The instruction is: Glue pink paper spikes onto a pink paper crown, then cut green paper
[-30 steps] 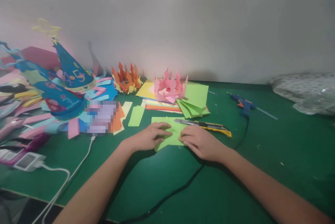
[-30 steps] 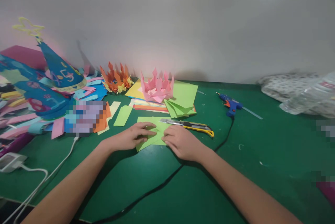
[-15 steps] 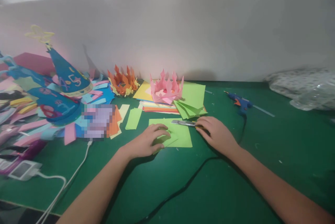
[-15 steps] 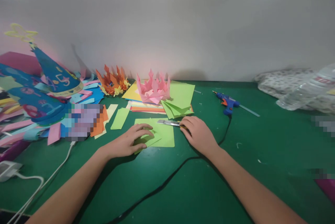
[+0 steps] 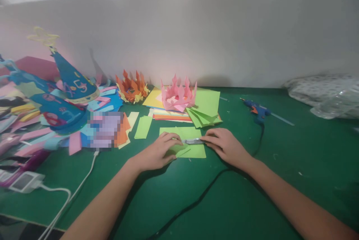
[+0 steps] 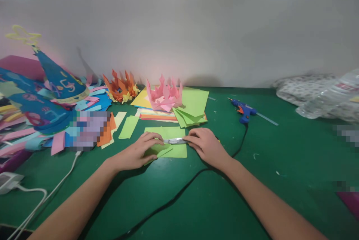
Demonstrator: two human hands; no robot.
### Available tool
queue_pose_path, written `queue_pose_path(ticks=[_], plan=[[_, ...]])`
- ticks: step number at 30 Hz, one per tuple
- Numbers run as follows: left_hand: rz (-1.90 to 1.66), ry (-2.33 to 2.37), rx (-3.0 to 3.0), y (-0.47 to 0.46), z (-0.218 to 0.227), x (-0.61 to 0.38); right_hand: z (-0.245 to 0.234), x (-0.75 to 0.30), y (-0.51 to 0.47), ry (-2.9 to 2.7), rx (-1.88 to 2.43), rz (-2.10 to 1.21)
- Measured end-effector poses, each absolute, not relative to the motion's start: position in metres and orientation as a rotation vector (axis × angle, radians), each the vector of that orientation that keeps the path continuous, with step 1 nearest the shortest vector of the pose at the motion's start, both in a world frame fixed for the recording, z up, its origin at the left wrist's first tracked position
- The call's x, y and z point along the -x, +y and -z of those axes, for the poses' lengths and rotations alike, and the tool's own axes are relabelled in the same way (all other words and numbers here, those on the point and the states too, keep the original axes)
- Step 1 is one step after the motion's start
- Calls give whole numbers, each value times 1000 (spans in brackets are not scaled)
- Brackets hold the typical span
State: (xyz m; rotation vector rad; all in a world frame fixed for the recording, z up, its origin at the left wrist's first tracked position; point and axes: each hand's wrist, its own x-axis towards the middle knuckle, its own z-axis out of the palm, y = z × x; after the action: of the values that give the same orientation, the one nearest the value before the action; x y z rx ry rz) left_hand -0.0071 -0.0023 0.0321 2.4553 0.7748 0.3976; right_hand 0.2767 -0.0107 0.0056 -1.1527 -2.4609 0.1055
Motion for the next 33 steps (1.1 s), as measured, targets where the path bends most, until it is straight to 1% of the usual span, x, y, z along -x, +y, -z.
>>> queue_pose_path(ticks=[17,33], plan=[[-321,738,-2469,6,-28,13,-7,-269,-7,-2631,1007,-163],[-274,717,-2440,10,-26,17,-8,-279,-7,-2701,975,-188]])
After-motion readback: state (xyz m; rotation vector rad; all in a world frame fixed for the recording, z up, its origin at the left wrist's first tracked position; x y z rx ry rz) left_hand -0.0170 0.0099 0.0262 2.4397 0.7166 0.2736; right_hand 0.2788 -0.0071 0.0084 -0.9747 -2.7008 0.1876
